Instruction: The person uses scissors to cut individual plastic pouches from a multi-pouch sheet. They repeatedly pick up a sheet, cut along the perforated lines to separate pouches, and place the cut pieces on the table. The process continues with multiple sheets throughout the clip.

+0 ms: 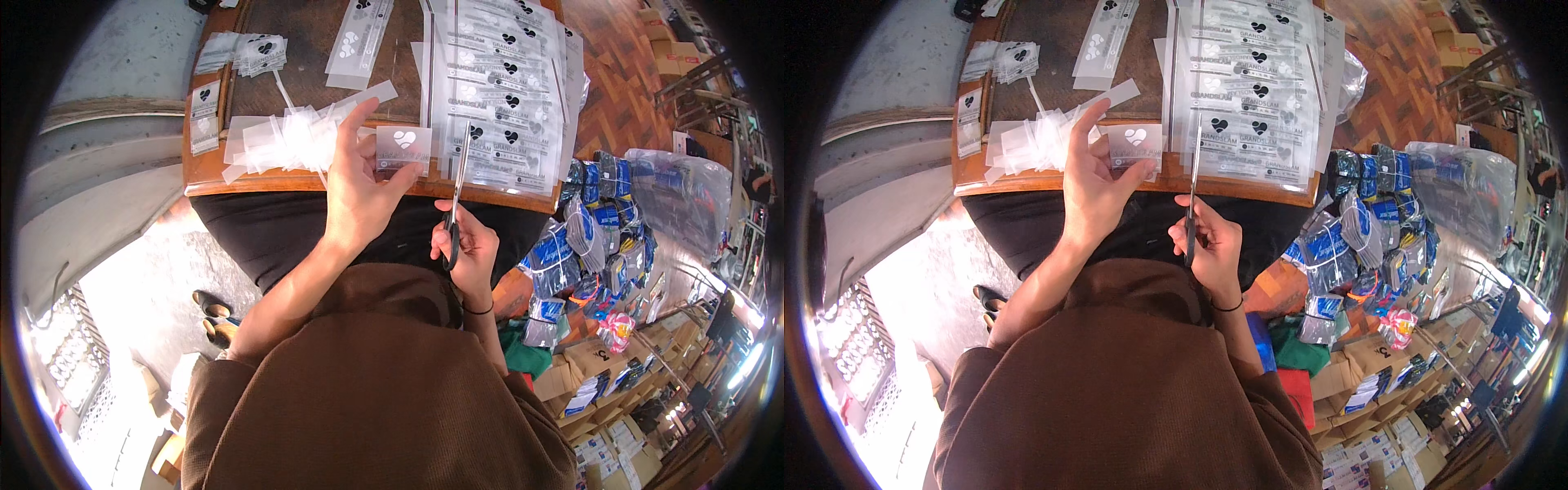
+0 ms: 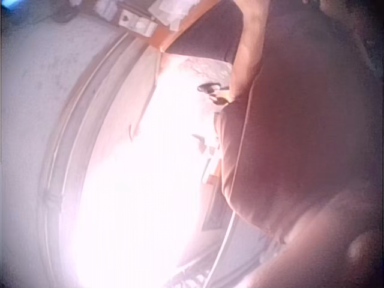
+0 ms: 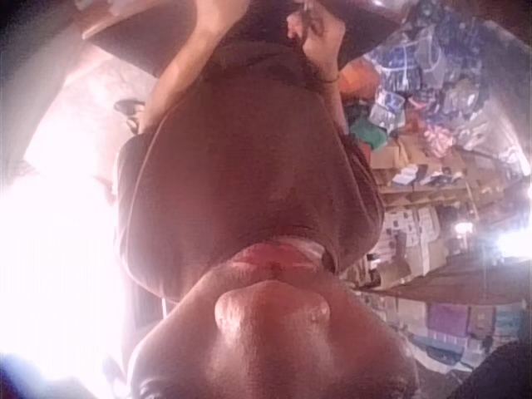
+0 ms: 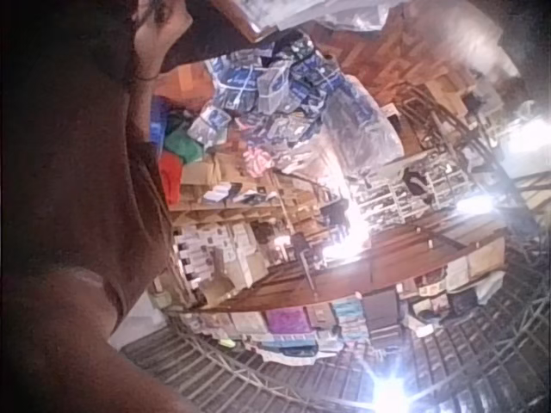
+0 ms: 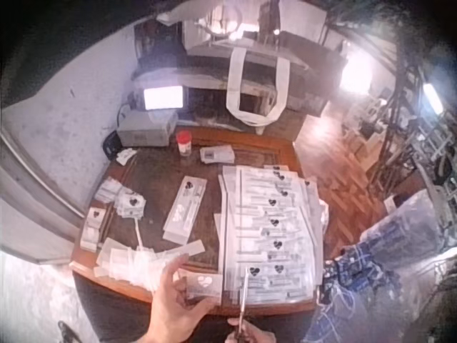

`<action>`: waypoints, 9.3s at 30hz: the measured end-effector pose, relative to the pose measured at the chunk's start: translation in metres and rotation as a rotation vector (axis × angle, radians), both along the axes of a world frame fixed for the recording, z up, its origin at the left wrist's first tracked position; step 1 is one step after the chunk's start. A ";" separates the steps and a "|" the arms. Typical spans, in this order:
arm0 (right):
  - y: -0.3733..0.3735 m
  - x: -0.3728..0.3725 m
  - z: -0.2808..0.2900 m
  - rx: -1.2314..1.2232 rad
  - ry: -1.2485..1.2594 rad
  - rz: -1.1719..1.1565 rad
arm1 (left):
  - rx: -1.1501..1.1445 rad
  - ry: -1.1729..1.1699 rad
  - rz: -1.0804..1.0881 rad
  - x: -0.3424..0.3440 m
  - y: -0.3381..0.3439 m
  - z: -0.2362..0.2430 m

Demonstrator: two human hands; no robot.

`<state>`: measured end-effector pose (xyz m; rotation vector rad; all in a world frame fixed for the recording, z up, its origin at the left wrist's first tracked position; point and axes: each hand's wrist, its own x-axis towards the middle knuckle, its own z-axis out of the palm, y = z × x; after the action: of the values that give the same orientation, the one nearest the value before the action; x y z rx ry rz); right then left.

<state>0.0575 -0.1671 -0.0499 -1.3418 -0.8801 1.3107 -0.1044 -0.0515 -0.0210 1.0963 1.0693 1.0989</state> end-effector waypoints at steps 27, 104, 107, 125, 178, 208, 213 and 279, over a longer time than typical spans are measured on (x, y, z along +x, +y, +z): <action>0.072 -0.047 0.032 0.027 0.121 -0.049 | -0.252 -0.032 -0.093 -0.063 -0.001 0.012; 0.032 -0.024 0.016 -0.042 -0.155 0.581 | -0.391 -0.148 0.119 -0.081 -0.009 -0.002; 0.032 -0.024 0.017 -0.042 -0.148 0.580 | -0.401 -0.157 0.119 -0.081 -0.009 -0.003; 0.033 -0.025 0.017 -0.102 -0.135 0.526 | -0.392 -0.115 0.029 -0.074 -0.007 -0.019; 0.014 -0.003 0.028 -0.051 0.025 0.244 | 0.303 1.284 0.307 -0.284 0.099 -0.022; 0.009 0.045 0.017 0.044 0.013 -0.315 | 0.396 0.814 -0.527 0.057 0.072 -0.012; 0.024 0.045 0.026 0.046 -0.007 -0.297 | -0.231 0.166 -0.442 0.033 0.070 0.011; 0.035 -0.023 0.021 0.094 -0.154 0.512 | -0.467 -0.430 0.106 -0.065 -0.009 0.009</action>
<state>0.0342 -0.1320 -0.0288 -1.1964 -1.4418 1.5375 -0.1698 -0.0607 -0.0122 0.4129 0.9747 1.0363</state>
